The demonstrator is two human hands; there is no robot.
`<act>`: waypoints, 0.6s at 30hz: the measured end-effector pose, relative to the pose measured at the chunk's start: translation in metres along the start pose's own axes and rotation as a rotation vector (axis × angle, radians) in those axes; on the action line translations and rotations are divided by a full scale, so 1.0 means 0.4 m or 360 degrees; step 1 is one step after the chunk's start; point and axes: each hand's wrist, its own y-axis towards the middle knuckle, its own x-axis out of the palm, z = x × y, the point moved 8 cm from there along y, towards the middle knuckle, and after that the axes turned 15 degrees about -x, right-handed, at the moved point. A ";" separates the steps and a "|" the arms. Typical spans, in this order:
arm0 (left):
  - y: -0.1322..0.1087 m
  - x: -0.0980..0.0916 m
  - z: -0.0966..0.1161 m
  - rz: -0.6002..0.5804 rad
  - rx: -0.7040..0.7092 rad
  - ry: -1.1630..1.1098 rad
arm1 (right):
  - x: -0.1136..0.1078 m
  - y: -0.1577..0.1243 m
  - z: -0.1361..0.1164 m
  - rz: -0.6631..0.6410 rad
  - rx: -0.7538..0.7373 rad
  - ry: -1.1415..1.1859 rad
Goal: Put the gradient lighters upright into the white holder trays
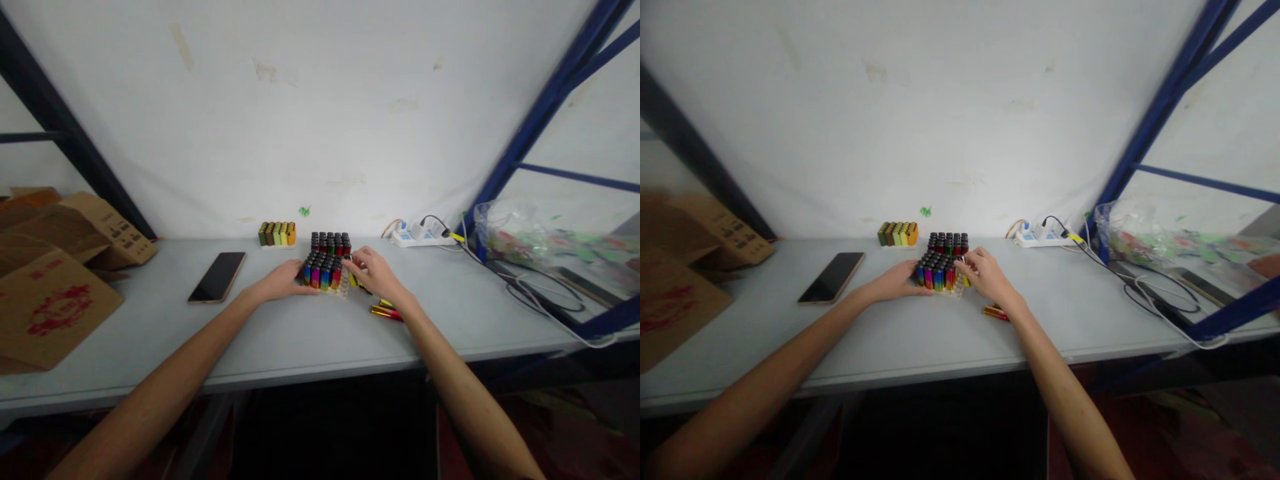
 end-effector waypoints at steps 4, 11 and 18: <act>0.001 0.004 -0.001 -0.0007 0.0015 0.0037 | 0.002 0.002 -0.024 -0.0140 -0.0009 -0.0096; 0.002 0.005 -0.002 -0.0002 -0.0006 0.0048 | 0.033 -0.007 -0.044 -0.0355 -0.0057 0.0166; 0.003 0.004 -0.005 0.0025 -0.0029 0.0076 | 0.061 -0.007 -0.060 -0.0394 -0.0034 0.0014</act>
